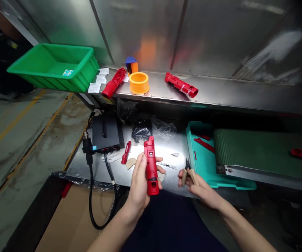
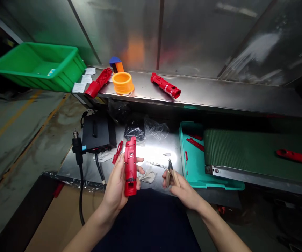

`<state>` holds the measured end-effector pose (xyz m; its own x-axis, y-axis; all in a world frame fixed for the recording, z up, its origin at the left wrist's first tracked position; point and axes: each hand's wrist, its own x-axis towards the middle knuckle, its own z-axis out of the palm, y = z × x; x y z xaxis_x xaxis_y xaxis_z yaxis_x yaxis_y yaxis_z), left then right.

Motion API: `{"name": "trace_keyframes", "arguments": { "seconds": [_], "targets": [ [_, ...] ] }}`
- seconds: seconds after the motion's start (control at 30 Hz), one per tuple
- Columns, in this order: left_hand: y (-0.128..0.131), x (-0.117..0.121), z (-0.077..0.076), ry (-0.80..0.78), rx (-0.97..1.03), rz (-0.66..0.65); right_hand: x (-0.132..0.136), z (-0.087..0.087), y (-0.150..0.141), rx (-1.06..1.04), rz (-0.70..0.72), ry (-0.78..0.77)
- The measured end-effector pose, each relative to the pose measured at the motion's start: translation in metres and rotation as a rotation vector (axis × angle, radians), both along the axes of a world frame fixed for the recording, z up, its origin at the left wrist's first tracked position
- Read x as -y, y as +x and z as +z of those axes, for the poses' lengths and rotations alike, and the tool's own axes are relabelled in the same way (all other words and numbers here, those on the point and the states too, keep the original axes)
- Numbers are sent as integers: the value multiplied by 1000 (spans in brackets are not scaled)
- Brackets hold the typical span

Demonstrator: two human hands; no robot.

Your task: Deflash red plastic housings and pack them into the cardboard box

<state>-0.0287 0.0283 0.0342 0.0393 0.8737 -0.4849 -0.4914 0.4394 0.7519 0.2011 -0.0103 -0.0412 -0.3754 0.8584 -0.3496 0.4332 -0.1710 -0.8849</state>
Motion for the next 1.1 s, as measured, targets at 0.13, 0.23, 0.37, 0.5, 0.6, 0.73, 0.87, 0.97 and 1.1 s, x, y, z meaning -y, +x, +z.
{"name": "trace_keyframes", "arguments": {
  "seconds": [0.13,0.23,0.37,0.5,0.6,0.73,0.87,0.97,1.1],
  "targets": [
    [16,6,13,35,-28,-35,-23,66,-3,180,197,473],
    [26,11,22,21,-77,-71,-34,93,-6,451,404,769],
    [35,16,27,62,-122,-49,-39,104,-6,700,549,911],
    [39,21,28,42,-151,-62,-39,107,-4,810,600,951],
    [41,22,29,42,-170,-56,-38,110,-4,887,630,981],
    [42,23,29,40,-172,-45,-36,113,-7,963,668,1035],
    [41,27,27,31,-217,-30,-34,114,-12,1029,695,1062],
    [38,30,25,49,-262,-22,-34,114,-18,1068,729,1075],
    [33,33,24,44,-290,-24,-33,112,-25,1079,789,1057]
  ]
}}
